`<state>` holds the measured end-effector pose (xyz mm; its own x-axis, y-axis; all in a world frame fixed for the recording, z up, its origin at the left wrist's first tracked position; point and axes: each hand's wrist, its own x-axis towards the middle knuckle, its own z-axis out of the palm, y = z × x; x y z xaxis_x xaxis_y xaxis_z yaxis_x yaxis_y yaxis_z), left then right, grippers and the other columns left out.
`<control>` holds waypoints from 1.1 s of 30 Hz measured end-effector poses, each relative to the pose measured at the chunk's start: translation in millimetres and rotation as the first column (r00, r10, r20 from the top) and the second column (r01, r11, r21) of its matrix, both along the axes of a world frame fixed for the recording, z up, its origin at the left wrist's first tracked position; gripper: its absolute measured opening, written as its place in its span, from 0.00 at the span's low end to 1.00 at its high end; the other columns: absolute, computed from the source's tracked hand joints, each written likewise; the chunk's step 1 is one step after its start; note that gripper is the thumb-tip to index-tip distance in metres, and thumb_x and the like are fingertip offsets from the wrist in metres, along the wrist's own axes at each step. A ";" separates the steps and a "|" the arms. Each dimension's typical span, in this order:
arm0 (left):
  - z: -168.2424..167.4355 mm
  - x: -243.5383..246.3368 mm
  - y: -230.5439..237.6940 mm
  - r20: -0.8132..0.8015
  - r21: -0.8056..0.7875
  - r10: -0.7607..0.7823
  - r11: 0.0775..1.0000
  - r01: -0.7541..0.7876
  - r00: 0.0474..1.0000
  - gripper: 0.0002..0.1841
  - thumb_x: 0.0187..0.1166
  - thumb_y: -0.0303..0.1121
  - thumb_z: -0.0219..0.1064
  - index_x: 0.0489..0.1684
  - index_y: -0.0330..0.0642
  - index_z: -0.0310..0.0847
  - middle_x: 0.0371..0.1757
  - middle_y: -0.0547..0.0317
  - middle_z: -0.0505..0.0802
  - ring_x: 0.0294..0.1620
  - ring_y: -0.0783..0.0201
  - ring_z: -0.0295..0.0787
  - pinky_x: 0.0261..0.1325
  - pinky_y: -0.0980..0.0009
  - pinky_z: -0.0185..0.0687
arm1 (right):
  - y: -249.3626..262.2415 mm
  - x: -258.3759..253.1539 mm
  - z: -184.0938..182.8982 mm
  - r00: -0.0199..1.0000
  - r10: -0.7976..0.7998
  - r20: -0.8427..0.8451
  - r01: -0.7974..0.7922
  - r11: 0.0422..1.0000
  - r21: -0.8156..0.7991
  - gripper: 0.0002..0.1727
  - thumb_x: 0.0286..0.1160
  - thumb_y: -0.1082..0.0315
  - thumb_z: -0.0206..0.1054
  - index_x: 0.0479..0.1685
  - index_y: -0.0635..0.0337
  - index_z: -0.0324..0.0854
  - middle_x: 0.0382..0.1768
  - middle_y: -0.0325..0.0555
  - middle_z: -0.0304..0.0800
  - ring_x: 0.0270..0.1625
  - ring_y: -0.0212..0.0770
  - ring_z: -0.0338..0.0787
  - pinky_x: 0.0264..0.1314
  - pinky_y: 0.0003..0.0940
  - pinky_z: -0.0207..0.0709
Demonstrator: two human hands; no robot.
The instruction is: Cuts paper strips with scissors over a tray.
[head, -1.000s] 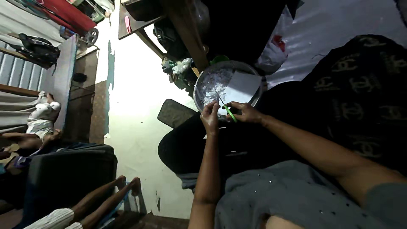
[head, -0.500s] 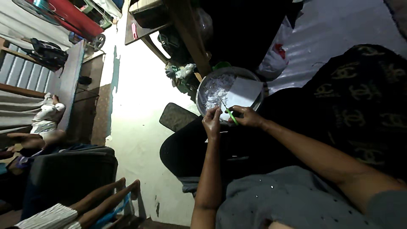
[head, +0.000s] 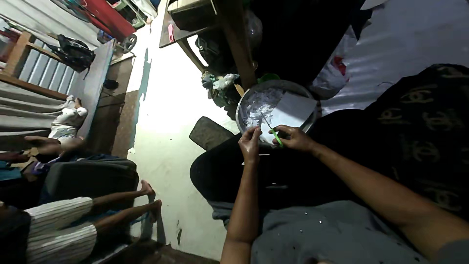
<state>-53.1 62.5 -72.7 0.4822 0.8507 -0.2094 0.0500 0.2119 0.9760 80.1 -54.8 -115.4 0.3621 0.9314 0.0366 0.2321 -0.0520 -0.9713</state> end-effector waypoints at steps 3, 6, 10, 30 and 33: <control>0.5 0.8 0.1 0.003 0.001 0.007 1.000 -0.007 1.000 0.06 0.80 0.23 0.69 0.47 0.33 0.88 0.37 0.59 0.93 0.34 0.74 0.86 0.43 0.77 0.84 | -1.6 2.4 -0.9 0.998 0.051 0.034 -0.052 0.999 0.004 0.22 0.71 0.63 0.73 0.62 0.65 0.83 0.36 0.45 0.90 0.35 0.31 0.87 0.44 0.32 0.83; -0.9 3.5 -1.1 0.032 0.005 0.019 1.000 -0.020 0.999 0.05 0.80 0.23 0.68 0.47 0.33 0.88 0.37 0.59 0.93 0.34 0.74 0.86 0.44 0.76 0.84 | -3.2 4.0 -3.5 0.994 0.092 0.051 -0.091 0.996 -0.020 0.25 0.72 0.60 0.72 0.65 0.65 0.81 0.40 0.49 0.91 0.39 0.36 0.88 0.48 0.37 0.83; 2.4 5.6 -1.4 0.026 0.025 -0.016 1.000 0.016 1.000 0.06 0.79 0.23 0.69 0.47 0.32 0.88 0.38 0.58 0.93 0.37 0.72 0.87 0.47 0.74 0.84 | 0.9 5.8 -2.5 0.994 0.090 0.068 -0.088 0.996 -0.029 0.26 0.72 0.59 0.72 0.65 0.65 0.82 0.42 0.49 0.91 0.39 0.34 0.87 0.48 0.34 0.82; 225.7 -63.0 114.1 0.134 0.201 -0.009 0.980 -0.018 0.991 0.24 0.95 0.41 0.49 0.21 0.42 0.72 0.13 0.69 0.71 0.13 0.76 0.65 0.19 0.81 0.65 | -6.3 17.7 -7.0 0.990 0.053 -0.132 -0.041 0.995 0.089 0.25 0.76 0.72 0.64 0.68 0.79 0.69 0.40 0.36 0.91 0.39 0.22 0.91 0.50 0.23 0.88; 334.4 -66.1 53.2 0.353 0.555 -0.169 0.829 -0.061 0.920 0.22 0.84 0.17 0.53 0.16 0.49 0.73 0.15 0.79 0.75 0.18 0.85 0.68 0.27 0.85 0.66 | -0.7 18.4 -11.4 0.984 0.070 -0.162 -0.054 0.994 0.099 0.24 0.76 0.73 0.63 0.68 0.78 0.70 0.40 0.35 0.91 0.39 0.22 0.91 0.50 0.24 0.88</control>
<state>-119.2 115.7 261.7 0.4731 0.7354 0.4851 -0.3446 -0.3524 0.8701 98.5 -55.5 -126.9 0.3118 0.9476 0.0697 0.0682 0.0509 -0.9964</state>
